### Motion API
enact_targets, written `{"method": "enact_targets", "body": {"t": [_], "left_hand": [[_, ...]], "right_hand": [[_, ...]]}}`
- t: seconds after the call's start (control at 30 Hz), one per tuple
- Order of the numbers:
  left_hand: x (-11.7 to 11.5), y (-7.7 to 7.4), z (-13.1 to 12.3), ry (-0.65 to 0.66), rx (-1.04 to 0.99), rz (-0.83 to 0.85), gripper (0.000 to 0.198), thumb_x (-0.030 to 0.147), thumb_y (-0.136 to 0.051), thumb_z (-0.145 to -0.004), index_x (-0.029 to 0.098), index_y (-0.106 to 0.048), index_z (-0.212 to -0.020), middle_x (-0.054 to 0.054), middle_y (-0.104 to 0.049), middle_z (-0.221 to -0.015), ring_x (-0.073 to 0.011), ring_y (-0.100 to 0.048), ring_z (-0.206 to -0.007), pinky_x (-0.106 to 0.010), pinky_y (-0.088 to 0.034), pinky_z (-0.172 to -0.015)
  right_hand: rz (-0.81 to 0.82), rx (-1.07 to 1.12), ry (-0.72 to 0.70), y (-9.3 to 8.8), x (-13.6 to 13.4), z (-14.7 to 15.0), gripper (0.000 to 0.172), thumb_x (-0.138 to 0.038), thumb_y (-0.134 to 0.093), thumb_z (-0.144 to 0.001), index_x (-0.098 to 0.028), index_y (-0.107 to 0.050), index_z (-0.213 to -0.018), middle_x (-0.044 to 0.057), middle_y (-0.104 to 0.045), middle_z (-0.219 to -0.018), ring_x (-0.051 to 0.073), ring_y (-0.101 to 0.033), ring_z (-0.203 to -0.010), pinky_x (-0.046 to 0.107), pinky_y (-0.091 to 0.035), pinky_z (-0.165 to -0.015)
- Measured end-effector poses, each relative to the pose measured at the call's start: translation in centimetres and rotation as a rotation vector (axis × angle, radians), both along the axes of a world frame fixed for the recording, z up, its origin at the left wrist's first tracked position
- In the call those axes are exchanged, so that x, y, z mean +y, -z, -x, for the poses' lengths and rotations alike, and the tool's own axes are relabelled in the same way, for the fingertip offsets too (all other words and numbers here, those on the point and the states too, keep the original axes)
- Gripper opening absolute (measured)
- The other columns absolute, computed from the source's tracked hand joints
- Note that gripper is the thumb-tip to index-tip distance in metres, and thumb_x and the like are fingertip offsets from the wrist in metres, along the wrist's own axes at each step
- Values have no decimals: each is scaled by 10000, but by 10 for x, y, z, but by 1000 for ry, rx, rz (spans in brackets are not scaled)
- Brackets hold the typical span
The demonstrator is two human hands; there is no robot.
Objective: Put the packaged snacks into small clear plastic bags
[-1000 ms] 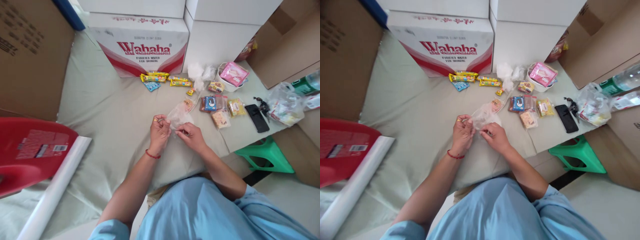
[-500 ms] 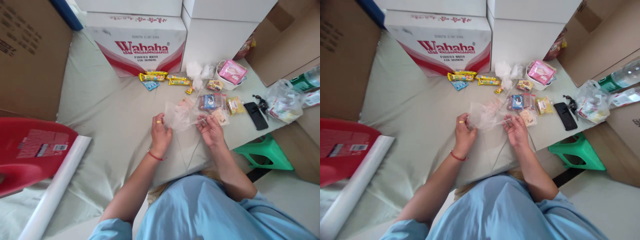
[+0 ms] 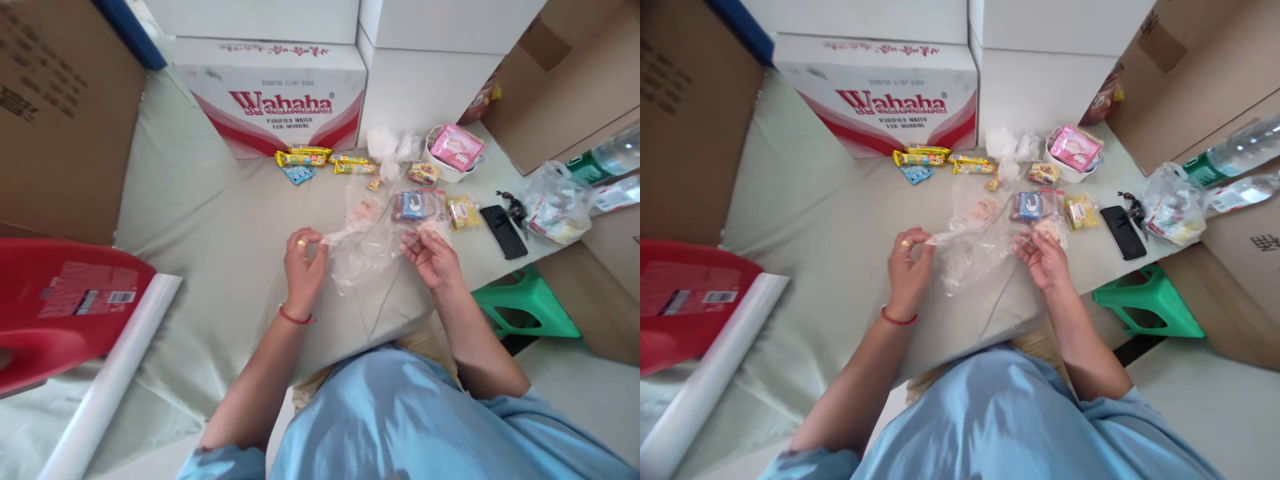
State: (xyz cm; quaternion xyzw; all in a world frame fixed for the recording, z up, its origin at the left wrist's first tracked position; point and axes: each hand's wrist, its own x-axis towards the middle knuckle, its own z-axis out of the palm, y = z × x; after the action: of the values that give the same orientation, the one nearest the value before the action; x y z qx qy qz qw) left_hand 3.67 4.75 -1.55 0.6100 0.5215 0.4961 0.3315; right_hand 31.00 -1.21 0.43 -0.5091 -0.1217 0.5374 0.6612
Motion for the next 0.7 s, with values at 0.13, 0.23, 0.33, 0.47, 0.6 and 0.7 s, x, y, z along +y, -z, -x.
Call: {"method": "enact_targets", "body": {"t": [0.13,0.23,0.33,0.47,0.6,0.7], "left_hand": [[-19,-28,23,21,-335,293,312,499,-638,-991,222,-577,-861,35,-601,-708,-131,-626,-683,-269,-532,-748],[-34,-36,47,-46,-359,435,344,520,-662,-966,223,-564,-823,75,-490,-594,-101,-504,-506,-226,-433,-548],[-53,-31,80,-152,-190,536,332,532,-666,-938,222,-596,-844,75,-478,-557,-116,-487,-481,-236,-403,-509],[-90,-26,133,-175,292,606,445,532,-770,-766,204,-640,-1038,-3,-659,-766,-211,-650,-692,-327,-531,-653],[-112,-47,158,-342,784,228,460,425,-709,-802,177,-669,-1188,-177,-670,-1172,-379,-655,-1119,-560,-542,-950],[-100,-68,135,-108,884,-167,243,276,-640,-910,233,-719,-1135,-157,-710,-1150,-359,-653,-1156,-570,-484,-1034]], "right_hand": [[165,-61,-141,-1,-11,-11,346,-272,-940,-719,-212,-633,-865,-17,-755,-759,131,-737,-641,187,-589,-515],[217,-155,-227,2,-13,-8,420,-354,-972,-649,-208,-623,-833,-40,-701,-687,85,-616,-499,145,-437,-378],[220,-288,-333,10,-6,2,441,-435,-952,-646,-213,-606,-805,-43,-672,-657,76,-558,-462,155,-383,-360],[181,-508,-537,20,13,17,344,-439,-875,-716,-219,-617,-773,-38,-660,-617,98,-553,-443,188,-388,-364],[135,-663,-685,14,40,23,179,-338,-788,-778,-227,-648,-776,-39,-616,-556,124,-543,-448,221,-394,-391],[88,-782,-787,0,60,23,111,-297,-722,-802,-231,-641,-768,-26,-617,-575,141,-554,-493,247,-400,-447]]}}
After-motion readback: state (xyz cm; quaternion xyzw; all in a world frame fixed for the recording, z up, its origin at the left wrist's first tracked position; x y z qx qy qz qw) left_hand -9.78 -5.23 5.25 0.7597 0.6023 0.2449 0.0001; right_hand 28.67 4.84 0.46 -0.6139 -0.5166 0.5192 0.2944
